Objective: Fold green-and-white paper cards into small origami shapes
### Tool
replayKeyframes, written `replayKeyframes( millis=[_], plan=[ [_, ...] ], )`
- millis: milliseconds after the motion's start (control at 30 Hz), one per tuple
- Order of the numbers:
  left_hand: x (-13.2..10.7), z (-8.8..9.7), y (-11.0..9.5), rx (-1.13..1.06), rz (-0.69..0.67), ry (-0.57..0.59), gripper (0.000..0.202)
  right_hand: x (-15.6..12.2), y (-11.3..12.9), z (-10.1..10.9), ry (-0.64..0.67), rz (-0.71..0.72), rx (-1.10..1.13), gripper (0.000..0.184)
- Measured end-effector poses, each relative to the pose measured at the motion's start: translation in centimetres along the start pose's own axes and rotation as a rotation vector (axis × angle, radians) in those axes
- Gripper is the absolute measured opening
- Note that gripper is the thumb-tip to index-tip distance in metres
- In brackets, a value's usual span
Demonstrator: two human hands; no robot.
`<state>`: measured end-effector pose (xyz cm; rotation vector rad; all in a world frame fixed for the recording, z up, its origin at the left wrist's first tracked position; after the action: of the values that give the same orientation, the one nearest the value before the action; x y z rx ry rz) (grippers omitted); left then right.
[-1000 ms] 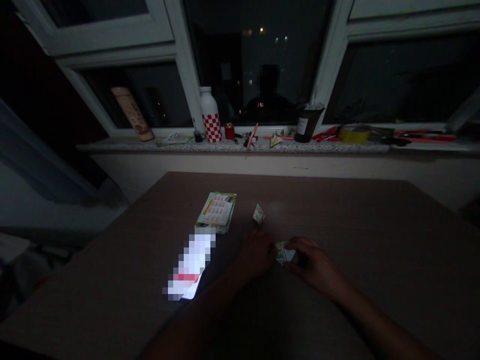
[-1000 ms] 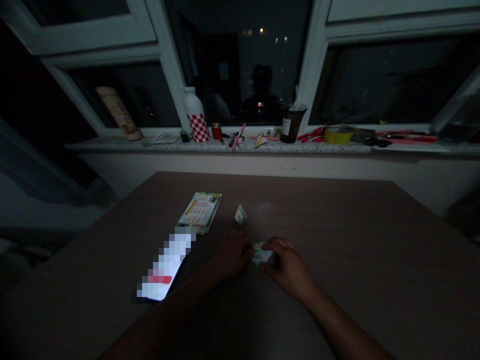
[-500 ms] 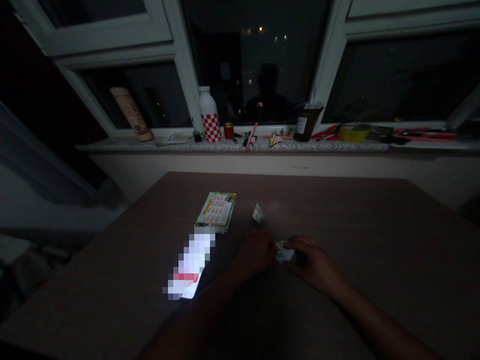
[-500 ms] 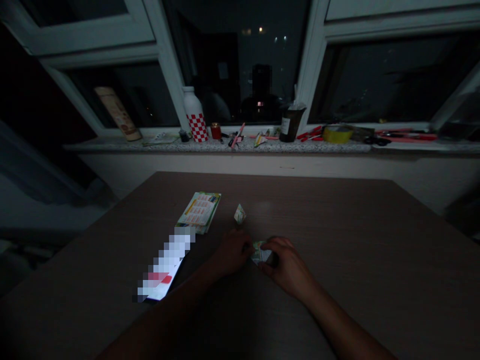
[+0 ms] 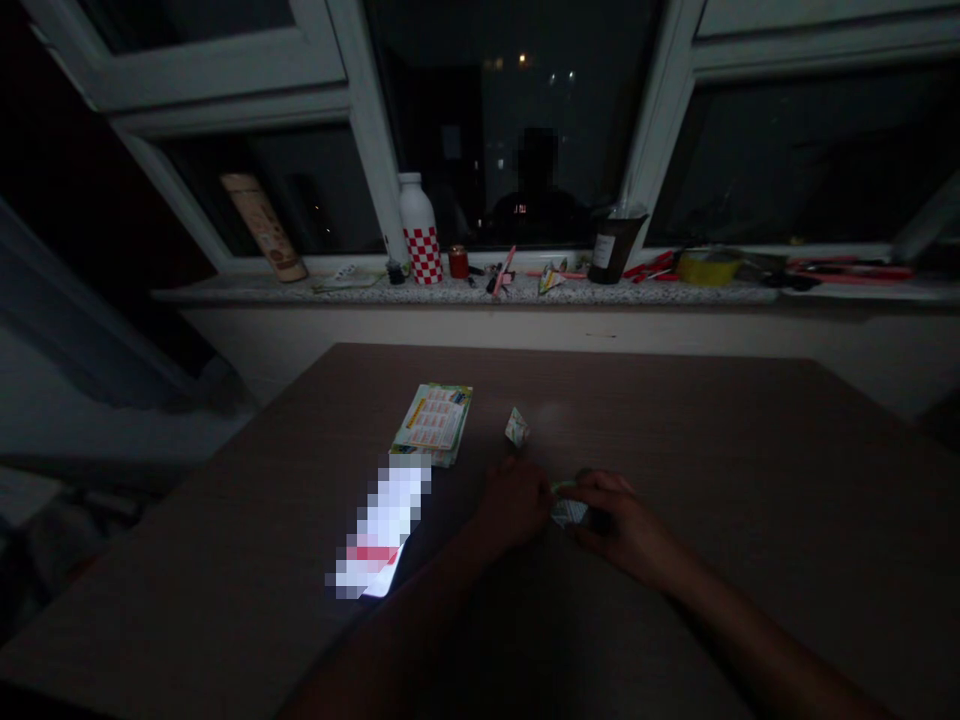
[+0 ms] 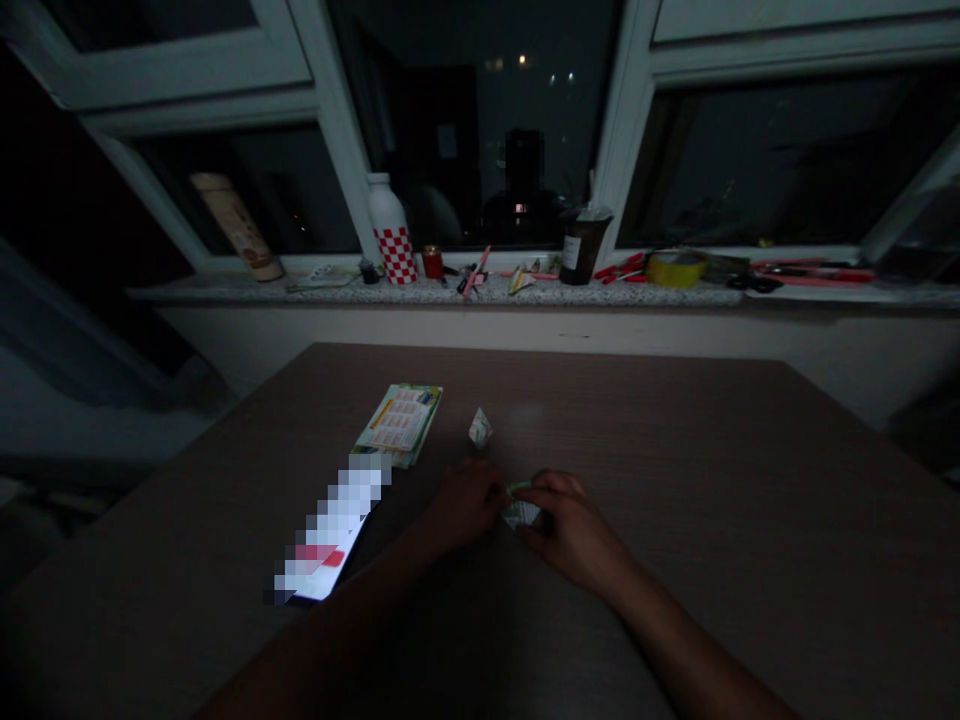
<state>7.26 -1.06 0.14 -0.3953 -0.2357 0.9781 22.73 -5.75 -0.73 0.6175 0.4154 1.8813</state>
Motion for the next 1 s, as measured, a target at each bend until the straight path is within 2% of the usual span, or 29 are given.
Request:
replayKeyframes(
  millis=[300,533,767,900,1000],
  plan=[
    [-0.2,0.3,-0.2,0.037,0.000,0.007,0.019,0.2,-0.1,-0.2,0.009,0.019,-0.039,0.039],
    [-0.4,0.5,-0.3,0.067,0.001,0.021,0.040,0.2,-0.3,-0.2,-0.002,0.022,-0.041,0.038],
    [-0.3,0.9,0.0,0.057,0.019,0.041,0.030,0.2,-0.2,-0.1,0.005,0.015,-0.054,0.039],
    [0.1,1.4,0.8,0.040,0.062,0.070,0.030,0.2,-0.2,-0.1,0.011,0.010,-0.049,0.036],
    [0.3,1.9,1.6,0.011,0.109,0.108,0.021,0.2,-0.2,0.0,0.019,0.003,-0.055,0.038]
  ],
)
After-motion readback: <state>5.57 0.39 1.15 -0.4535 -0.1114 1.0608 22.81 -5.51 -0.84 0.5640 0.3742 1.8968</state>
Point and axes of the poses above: each hand's wrist, its own x-axis towards the middle knuckle, its own z-axis out of the back of the hand, y = z × x, the point moved 3 cm from there along x, towards the middle knuckle, and after that the axes turned 4 degrees about -x, right-handed, at the moved point
